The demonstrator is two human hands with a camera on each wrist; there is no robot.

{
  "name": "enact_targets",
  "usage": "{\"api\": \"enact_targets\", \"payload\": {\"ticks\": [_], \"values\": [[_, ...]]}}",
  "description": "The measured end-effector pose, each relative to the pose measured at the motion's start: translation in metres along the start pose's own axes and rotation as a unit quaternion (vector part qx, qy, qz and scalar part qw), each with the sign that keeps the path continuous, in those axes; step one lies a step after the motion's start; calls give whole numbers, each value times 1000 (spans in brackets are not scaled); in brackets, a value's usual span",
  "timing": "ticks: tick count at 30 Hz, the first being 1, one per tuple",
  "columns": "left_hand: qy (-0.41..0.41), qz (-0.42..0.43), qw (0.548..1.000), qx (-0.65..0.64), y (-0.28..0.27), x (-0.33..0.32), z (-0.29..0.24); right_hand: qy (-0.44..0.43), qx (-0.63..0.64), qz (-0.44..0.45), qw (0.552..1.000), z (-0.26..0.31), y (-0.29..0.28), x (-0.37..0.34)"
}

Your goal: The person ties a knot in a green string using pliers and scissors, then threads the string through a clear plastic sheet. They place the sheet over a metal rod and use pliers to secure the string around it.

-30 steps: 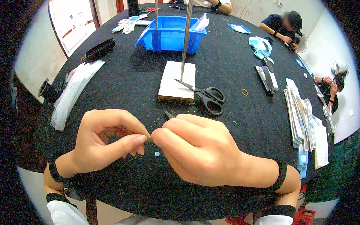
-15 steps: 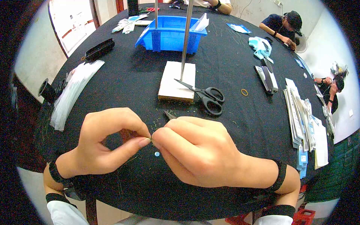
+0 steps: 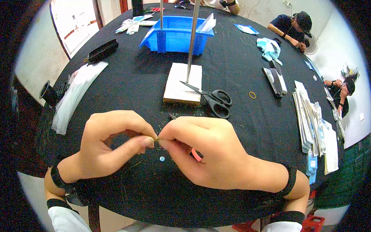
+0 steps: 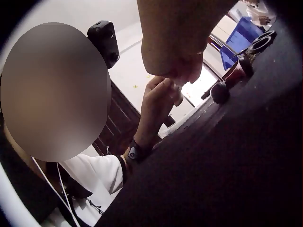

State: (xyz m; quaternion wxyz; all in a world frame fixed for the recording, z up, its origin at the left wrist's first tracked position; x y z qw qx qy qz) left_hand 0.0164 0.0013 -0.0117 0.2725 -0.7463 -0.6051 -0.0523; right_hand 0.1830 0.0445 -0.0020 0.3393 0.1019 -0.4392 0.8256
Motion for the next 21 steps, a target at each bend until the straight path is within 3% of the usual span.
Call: {"api": "enact_targets", "payload": {"ticks": [9, 12, 15, 18, 21], "values": [[67, -7, 994, 89, 1, 0, -2, -29, -70, -7, 997, 3, 0, -1], [51, 11, 996, 70, -1, -1, -1, -46, -84, -19, 995, 3, 2, -1], [-161, 10, 978, -135, 1, -2, 2, -103, -114, -39, 987, 1, 5, -1], [-184, 16, 968, -171, 1, -2, 5, -112, -120, -38, 986, 0, 5, -1], [-65, 19, 997, -47, -1, -2, 1, -2, -16, 2, 1000, 0, 0, 0]]}}
Point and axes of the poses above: each hand's wrist, its own x-axis towards the middle knuckle, its own y-axis out of the palm, z = x × y, the point moved 3 cm from there along x, towards the middle knuckle, and after that the axes turned 1 degree about -x, right-handed, at the moved point
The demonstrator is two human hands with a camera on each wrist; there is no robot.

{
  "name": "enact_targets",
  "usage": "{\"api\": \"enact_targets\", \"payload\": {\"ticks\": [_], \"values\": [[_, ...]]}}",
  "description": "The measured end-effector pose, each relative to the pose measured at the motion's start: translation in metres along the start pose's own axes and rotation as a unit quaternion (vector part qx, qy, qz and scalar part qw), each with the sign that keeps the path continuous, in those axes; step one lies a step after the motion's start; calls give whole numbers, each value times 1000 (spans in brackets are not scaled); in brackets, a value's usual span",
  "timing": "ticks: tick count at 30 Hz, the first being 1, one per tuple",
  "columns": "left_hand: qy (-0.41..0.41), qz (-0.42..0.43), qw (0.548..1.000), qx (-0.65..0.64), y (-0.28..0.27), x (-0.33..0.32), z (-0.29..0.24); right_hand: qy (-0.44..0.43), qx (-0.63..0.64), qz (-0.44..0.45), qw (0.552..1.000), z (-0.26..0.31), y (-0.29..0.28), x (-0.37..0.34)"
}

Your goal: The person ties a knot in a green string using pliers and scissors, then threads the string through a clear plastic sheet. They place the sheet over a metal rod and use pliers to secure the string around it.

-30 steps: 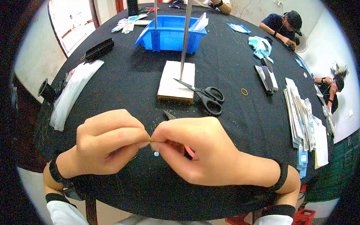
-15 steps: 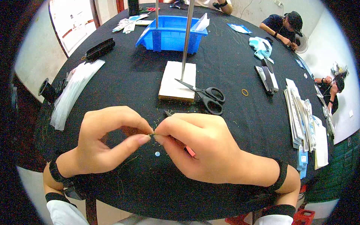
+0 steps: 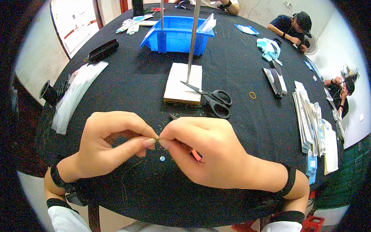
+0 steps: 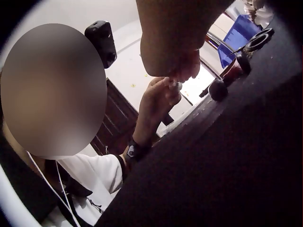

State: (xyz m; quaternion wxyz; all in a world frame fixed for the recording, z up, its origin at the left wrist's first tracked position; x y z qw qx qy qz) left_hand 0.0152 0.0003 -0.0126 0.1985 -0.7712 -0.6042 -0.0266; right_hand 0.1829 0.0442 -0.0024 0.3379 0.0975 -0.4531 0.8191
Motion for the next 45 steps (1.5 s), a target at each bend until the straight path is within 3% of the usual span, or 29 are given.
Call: {"api": "enact_targets", "payload": {"ticks": [4, 9, 12, 15, 21, 33, 39, 42, 45], "values": [[95, 0, 991, 97, -1, 1, -1, 119, 134, 37, 983, -5, 2, -2], [167, -18, 967, 190, 1, 0, -4, 270, 314, 78, 907, -10, 5, -5], [189, -32, 962, 196, 3, 0, -4, 263, 317, 54, 910, -11, 8, -5], [220, -45, 949, 222, 2, 0, -2, 200, 233, 25, 951, -10, 7, -6], [264, -66, 928, 254, 8, -1, -2, 162, 214, 3, 963, -11, 8, -6], [260, -85, 927, 258, 5, -1, -4, 188, 266, 33, 945, -10, 8, -6], [197, -70, 952, 222, 2, 0, -3, 110, 134, -26, 984, -11, 7, -5], [138, -43, 975, 169, 1, 1, -4, -36, -20, -51, 998, -5, 5, -2], [92, -25, 990, 100, 1, 0, -2, -76, -69, -57, 993, -3, 4, -3]]}}
Point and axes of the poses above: each hand's wrist, its own x-axis towards the middle knuckle, its own y-axis out of the palm, z = x × y, the point moved 3 cm from there along x, towards the middle knuckle, and after that the axes turned 1 degree about -x, right-handed, at the moved point
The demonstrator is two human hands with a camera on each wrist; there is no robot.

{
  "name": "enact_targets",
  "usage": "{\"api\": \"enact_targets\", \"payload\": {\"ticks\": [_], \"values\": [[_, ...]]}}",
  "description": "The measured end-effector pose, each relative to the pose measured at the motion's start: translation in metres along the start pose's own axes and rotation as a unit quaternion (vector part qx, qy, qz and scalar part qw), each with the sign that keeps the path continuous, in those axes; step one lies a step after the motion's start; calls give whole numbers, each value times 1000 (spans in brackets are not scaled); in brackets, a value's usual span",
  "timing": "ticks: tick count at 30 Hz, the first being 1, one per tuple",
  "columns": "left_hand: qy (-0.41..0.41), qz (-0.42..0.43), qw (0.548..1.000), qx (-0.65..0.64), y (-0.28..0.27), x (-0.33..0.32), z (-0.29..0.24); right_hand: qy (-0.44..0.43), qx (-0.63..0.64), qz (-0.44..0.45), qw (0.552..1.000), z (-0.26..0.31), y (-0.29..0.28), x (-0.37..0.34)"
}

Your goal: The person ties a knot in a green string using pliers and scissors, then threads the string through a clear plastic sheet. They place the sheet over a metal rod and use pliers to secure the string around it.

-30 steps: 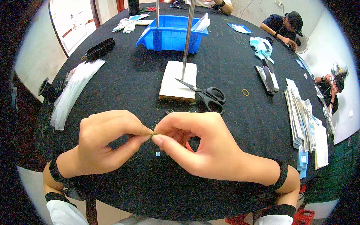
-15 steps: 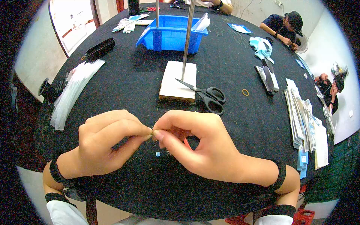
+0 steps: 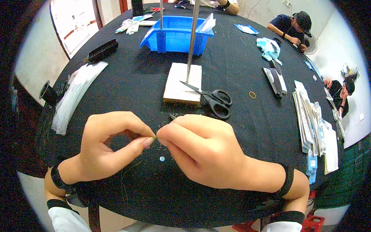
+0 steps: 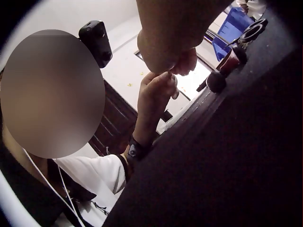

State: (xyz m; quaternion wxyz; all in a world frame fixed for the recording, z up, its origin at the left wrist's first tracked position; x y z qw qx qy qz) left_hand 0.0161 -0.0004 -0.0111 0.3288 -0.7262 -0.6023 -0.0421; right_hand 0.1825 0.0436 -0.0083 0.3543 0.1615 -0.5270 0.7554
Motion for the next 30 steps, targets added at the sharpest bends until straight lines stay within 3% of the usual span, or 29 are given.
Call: {"api": "enact_targets", "payload": {"ticks": [3, 6, 9, 12, 15, 18, 19, 22, 25, 30], "values": [[-90, 12, 992, -92, 2, -2, 5, -39, -23, 3, 999, -1, 1, -1], [-212, 26, 953, -215, 3, -2, 6, -67, -44, 4, 997, 0, 0, 0], [-243, 44, 932, -266, 3, -2, 10, -60, -51, 2, 997, 3, -1, 3], [-226, 33, 945, -232, 4, -3, 9, -56, -46, 13, 997, 4, -1, 2], [-46, 24, 998, -24, 1, 0, 1, -6, 2, 13, 1000, 0, 1, -1], [135, -26, 980, 144, 4, 1, -3, 137, 142, 33, 980, -5, 4, -3], [154, -48, 973, 163, 6, 0, -3, 197, 189, 46, 961, -5, 3, -3], [93, -14, 989, 113, 1, 2, -2, 205, 186, 37, 960, -4, 1, -2], [-80, -12, 995, -58, 0, -1, 3, 189, 166, 14, 968, -5, 0, -2], [-126, 10, 987, -98, -1, -1, 4, 143, 132, 10, 981, -7, -1, -2]]}}
Point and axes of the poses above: each hand's wrist, its own x-axis towards the middle knuckle, its own y-axis out of the palm, z = x × y, the point moved 3 cm from there along x, towards the middle knuckle, and after that the axes turned 1 degree about -x, right-handed, at the moved point
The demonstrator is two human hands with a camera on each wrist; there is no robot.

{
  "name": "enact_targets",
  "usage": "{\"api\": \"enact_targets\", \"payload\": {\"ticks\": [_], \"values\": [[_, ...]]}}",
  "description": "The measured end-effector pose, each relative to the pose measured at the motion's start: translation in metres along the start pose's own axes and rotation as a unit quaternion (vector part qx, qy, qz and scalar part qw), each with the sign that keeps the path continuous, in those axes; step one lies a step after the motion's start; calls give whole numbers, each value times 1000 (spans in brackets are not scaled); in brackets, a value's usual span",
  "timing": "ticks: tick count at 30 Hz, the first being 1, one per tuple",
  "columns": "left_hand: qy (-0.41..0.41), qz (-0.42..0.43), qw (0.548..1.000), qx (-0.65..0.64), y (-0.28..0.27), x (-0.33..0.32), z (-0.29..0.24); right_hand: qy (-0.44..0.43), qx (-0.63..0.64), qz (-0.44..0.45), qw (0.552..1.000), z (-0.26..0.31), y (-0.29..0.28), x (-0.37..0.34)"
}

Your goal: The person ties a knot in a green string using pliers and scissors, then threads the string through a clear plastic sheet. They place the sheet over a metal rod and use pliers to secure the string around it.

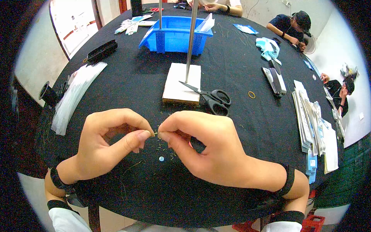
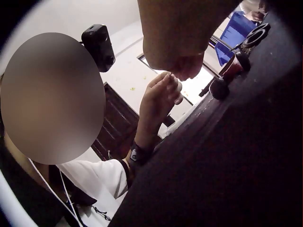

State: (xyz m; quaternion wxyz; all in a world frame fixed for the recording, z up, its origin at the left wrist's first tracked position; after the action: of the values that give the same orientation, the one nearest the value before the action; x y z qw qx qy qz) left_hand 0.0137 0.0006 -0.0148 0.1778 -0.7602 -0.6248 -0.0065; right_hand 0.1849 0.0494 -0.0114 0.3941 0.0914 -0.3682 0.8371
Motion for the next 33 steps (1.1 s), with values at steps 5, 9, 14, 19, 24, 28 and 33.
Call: {"api": "enact_targets", "payload": {"ticks": [5, 9, 14, 19, 24, 28, 33], "values": [[-68, 12, 994, -82, 1, 1, 3, -109, -99, -1, 989, 3, -2, 2], [-106, 23, 986, -125, 1, 1, 5, -191, -160, -5, 968, 3, -1, 2], [-132, 26, 979, -153, 2, 1, 5, -207, -173, -7, 963, 5, -1, 2], [-145, 9, 973, -178, 3, 1, 8, -207, -171, -6, 963, 4, 0, 3], [-132, -29, 977, -164, -1, 3, 12, -68, -216, -11, 974, 4, -6, 2], [-112, -80, 983, -124, -6, 4, 14, 38, -396, 81, 914, 14, -19, -4], [-99, -103, 979, -144, -6, 4, 17, 96, -339, 201, 914, 11, -12, -19]]}}
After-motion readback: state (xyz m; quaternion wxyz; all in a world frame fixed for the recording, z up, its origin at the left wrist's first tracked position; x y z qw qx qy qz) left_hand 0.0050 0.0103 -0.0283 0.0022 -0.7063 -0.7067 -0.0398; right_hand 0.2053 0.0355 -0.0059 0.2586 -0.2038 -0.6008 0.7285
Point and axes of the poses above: each hand's wrist, its own x-axis towards the middle knuckle, its own y-axis out of the palm, z = x × y, the point moved 3 cm from there along x, towards the middle knuckle, and after that the axes turned 1 degree about -x, right-handed, at the moved point
